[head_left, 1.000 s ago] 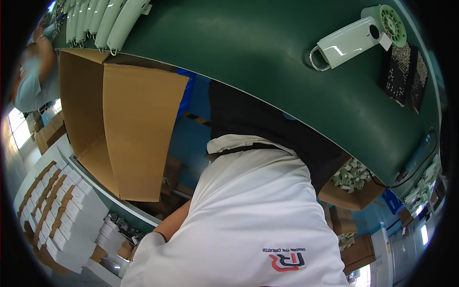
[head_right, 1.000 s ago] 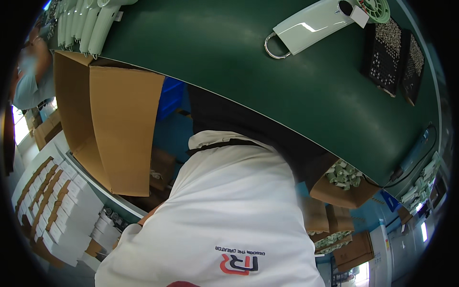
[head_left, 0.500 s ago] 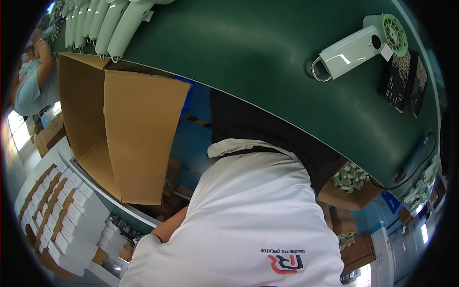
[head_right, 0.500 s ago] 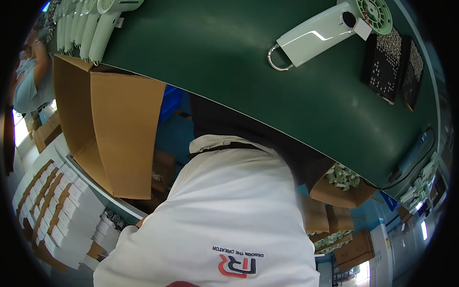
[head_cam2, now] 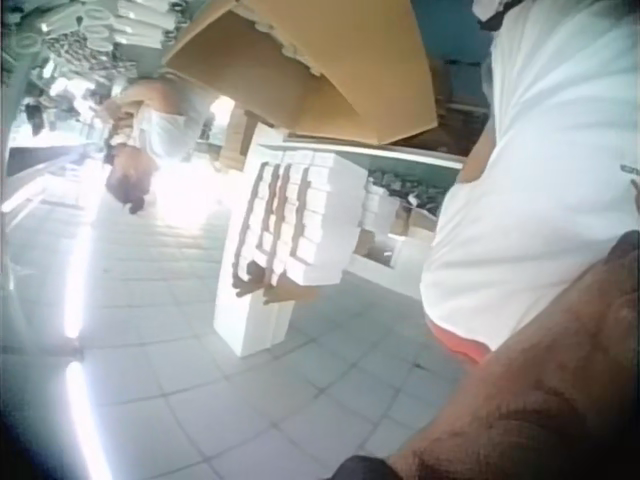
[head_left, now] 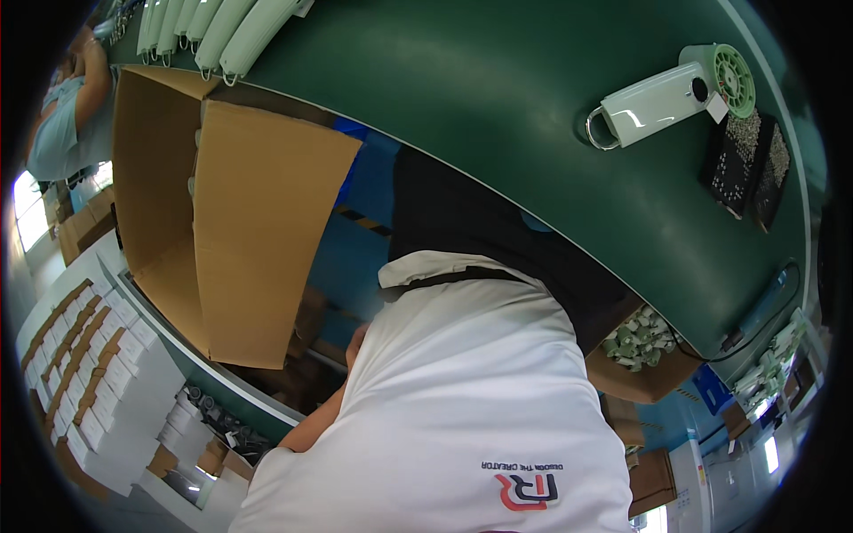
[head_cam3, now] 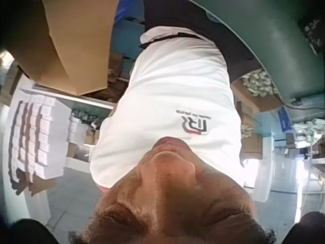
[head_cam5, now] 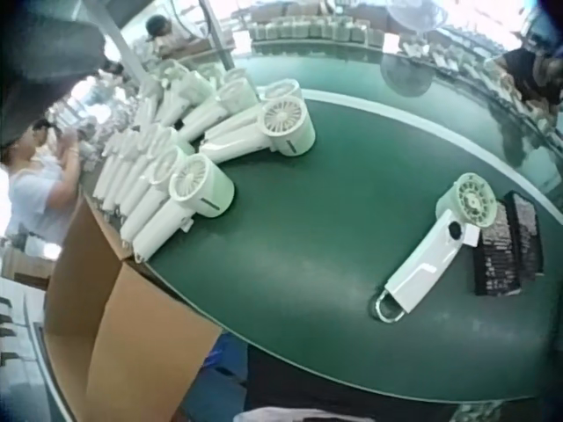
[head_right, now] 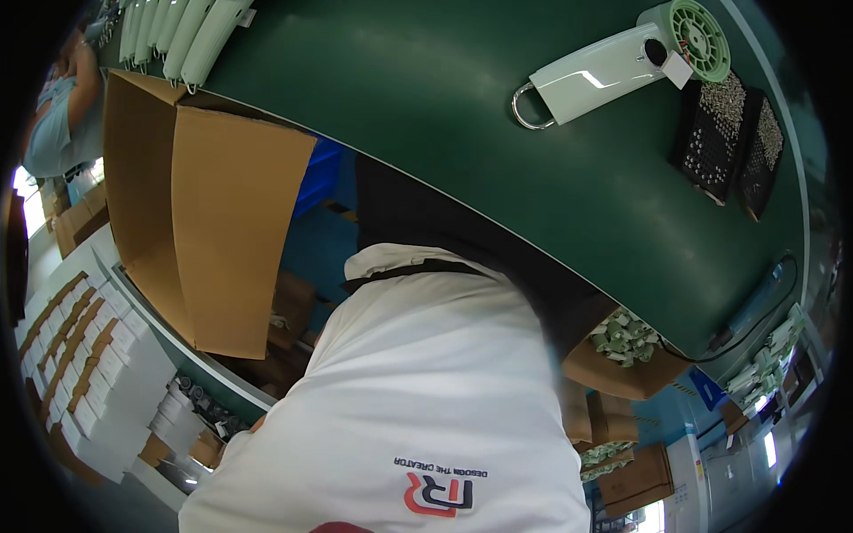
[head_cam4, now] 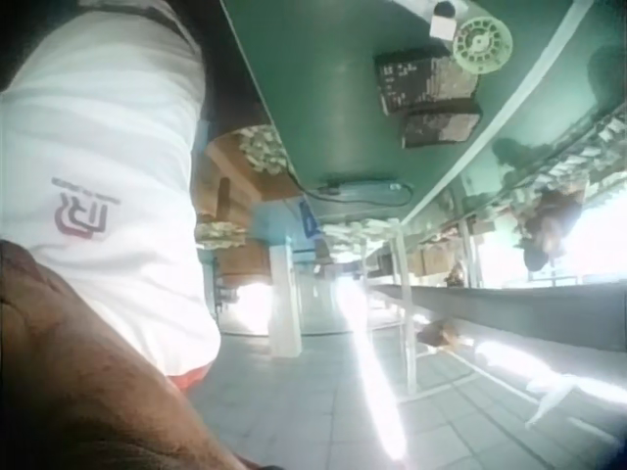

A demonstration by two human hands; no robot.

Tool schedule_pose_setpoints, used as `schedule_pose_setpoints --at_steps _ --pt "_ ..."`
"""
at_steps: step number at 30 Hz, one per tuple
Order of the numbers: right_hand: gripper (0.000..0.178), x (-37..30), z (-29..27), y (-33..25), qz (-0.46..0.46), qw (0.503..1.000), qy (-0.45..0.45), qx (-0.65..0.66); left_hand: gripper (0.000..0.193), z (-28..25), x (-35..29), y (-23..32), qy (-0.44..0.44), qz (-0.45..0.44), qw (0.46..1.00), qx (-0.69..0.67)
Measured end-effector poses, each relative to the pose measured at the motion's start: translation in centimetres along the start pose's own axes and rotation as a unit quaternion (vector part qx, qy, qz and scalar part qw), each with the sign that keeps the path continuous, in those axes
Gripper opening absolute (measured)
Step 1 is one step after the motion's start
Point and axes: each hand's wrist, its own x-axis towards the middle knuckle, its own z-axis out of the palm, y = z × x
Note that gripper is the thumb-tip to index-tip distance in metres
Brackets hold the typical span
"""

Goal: Assembling components of small portable electric fans using an electric screwdriver.

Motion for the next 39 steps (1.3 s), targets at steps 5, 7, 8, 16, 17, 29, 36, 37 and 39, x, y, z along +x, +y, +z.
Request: schedule_pose_setpoints --at_steps 5,7,8,16,17,29,36,37,39 --pt "0.017 1.5 -1.0 0.4 -0.030 0.999 0.002 -0.023 0.036 2.0 -0.8 5.3 0.039 0.000 0.999 0.028" --pt "0.016 1.6 -1.3 0.6 -0.033 0.999 0.005 -0.030 0.040 4.4 1.0 12.4 0.039 -0.035 0.994 0.100" --pt "0.016 1.7 -1.4 0.6 -0.036 0.999 0.004 -0.033 0.040 5.1 1.9 13.4 0.040 -0.034 0.994 0.100" --pt "0.016 2.1 -1.5 0.5 -0.057 0.997 0.011 -0.054 0.045 12.8 4.2 21.4 0.008 0.196 0.968 0.156" --pt "0.016 2.3 -1.5 0.4 -0.061 0.996 0.013 -0.057 0.045 12.8 4.6 22.2 0.008 0.198 0.968 0.155" --pt "0.015 5.5 -3.4 0.2 -0.113 0.988 0.005 -0.108 0.013 9.3 7.1 25.3 -0.201 -0.027 0.946 0.252" --pt "0.011 16.4 -11.1 -24.9 -0.313 0.932 0.008 0.186 0.023 9.7 6.6 25.1 -0.133 -0.057 0.965 0.217" --pt "0.013 17.8 -10.0 -26.7 -0.366 0.912 -0.042 0.181 0.025 9.8 6.8 25.0 -0.128 0.031 0.956 0.263" --pt "0.020 19.9 -7.6 -29.7 -0.405 0.891 -0.141 0.149 0.027 10.2 7.4 25.0 -0.121 0.121 0.935 0.309"
